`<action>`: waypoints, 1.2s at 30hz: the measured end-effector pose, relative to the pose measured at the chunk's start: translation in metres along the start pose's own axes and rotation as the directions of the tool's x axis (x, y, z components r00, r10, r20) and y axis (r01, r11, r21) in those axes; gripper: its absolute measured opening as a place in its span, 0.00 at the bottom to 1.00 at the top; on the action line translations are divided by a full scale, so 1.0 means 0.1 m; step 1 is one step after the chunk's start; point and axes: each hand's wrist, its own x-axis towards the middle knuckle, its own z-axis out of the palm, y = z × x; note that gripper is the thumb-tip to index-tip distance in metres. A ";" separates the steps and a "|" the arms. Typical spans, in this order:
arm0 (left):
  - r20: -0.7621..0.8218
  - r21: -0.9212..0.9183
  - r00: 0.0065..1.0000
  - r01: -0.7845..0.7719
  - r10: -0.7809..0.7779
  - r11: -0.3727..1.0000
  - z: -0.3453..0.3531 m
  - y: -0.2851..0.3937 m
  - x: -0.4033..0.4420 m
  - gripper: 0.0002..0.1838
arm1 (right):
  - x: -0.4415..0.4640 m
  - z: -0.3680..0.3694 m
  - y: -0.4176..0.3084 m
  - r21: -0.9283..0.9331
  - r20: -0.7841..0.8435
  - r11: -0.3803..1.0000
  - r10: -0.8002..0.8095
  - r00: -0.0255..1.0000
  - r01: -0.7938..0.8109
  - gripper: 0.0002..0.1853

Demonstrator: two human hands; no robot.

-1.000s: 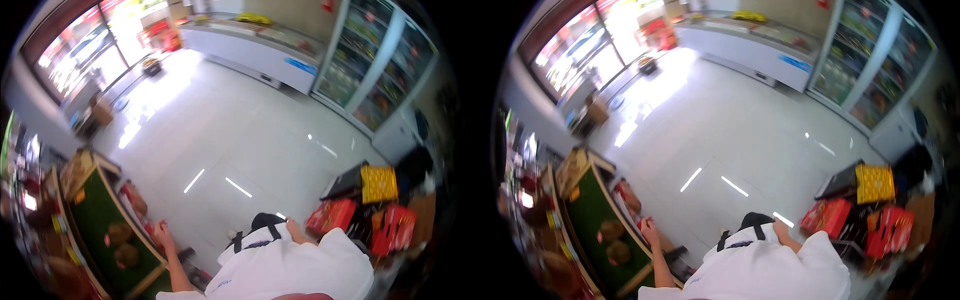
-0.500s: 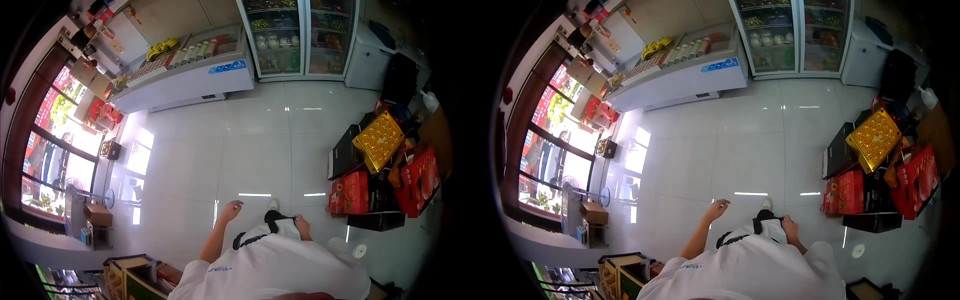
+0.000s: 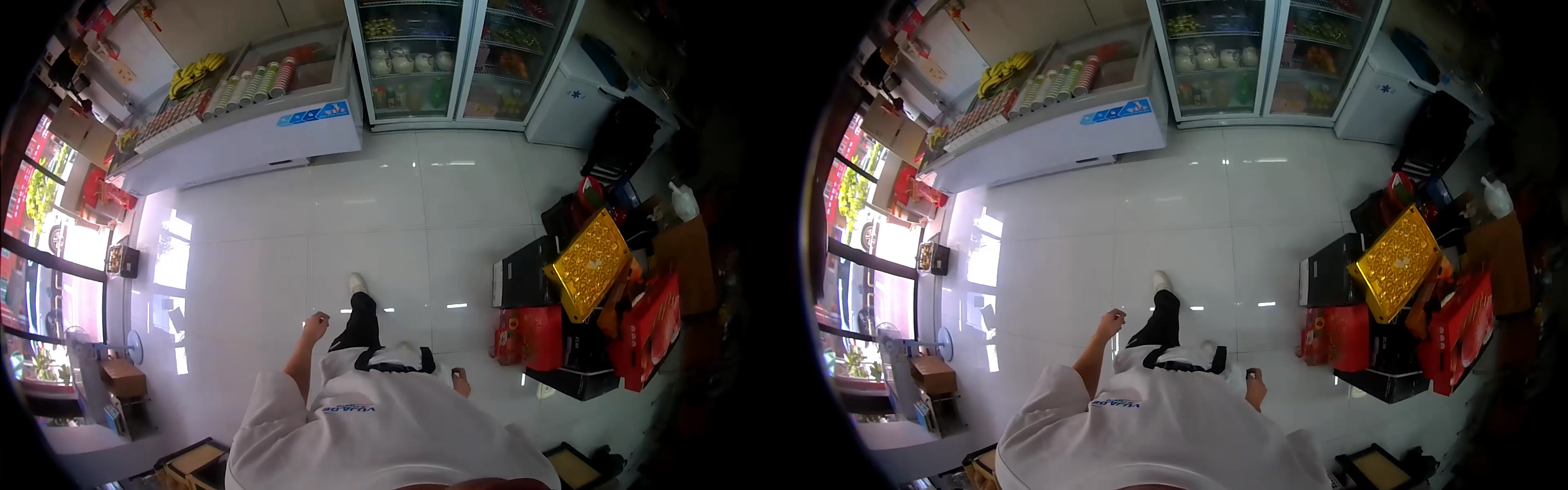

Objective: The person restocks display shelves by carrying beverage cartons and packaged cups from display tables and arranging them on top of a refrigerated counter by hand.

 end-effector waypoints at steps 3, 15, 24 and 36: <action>-0.059 -0.063 0.997 0.038 -0.042 0.997 -0.09 -0.07 0.55 0.12 | 0.50 0.08 -0.32 -0.019 0.017 0.999 0.051 0.999 -0.050 0.03; -0.041 -0.444 0.993 0.083 -0.113 0.892 -1.26 0.43 3.24 0.18 | 3.27 -0.42 -2.55 0.285 0.164 0.958 -0.014 0.986 -0.034 0.12; -0.222 -0.793 0.966 -0.097 -0.136 0.601 -2.84 2.00 4.55 0.20 | 6.39 -1.19 -6.11 0.458 -0.193 0.674 -0.561 0.805 0.580 0.08; -0.529 -0.825 0.774 -0.373 -0.348 0.425 -3.90 2.89 7.58 0.12 | 9.64 -0.38 -11.12 0.656 0.446 0.733 -0.568 0.692 0.178 0.47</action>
